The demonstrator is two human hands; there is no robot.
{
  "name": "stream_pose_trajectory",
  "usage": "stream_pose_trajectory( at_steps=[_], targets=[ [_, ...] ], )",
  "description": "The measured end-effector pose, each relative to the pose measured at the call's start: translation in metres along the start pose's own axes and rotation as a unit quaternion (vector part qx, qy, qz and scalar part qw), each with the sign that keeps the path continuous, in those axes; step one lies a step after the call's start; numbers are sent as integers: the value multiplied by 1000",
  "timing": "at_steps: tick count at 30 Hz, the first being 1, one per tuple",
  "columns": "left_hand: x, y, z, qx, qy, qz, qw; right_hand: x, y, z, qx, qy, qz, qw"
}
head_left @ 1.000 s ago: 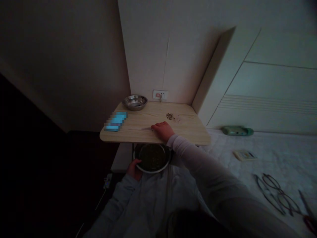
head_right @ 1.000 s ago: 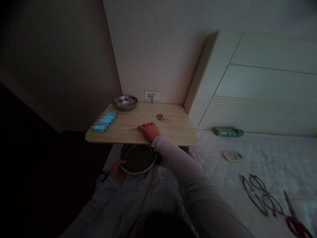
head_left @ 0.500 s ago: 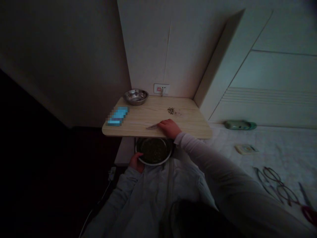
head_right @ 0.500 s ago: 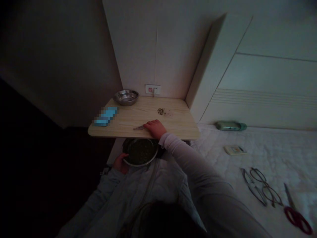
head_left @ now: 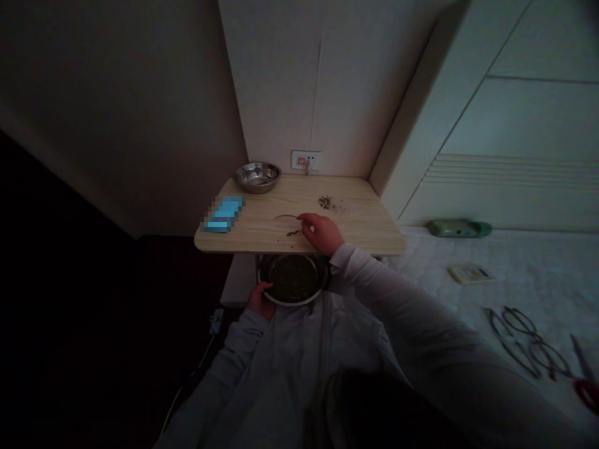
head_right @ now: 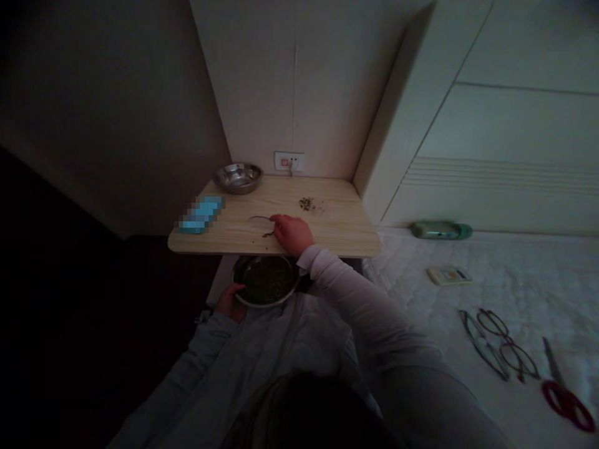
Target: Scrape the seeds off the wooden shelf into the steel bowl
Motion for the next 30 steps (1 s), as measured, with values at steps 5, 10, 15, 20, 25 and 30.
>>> stream_pose_trajectory(
  at_steps=[5,10,15,20,25,30],
  targets=[
    [0,0,2,2,-1,-7,1000,13,-4,-6,16,-28,56,998],
    [0,1,2,4,2,-10,1000,2,-1,-6,7,-51,64,997],
    [0,1,2,3,-3,-17,1000,-7,2,-8,10,-54,54,997],
    [1,1,3,5,-5,-15,1000,-3,-2,-6,15,-22,33,999],
    [1,1,2,10,1,-9,1000,4,-8,-3,29,11,-7,1000],
    [1,2,2,14,-1,-9,1000,4,-6,-5,53,26,-38,998]
  ],
)
Point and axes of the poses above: each hand's wrist, its own z-axis towards the middle knuckle, its own y-axis out of the back of the hand, x = y × z, the point moved 2 cm from there along z, towards the middle knuckle, and after that the axes turned 15 degrees about z, right-handed, at the moved point
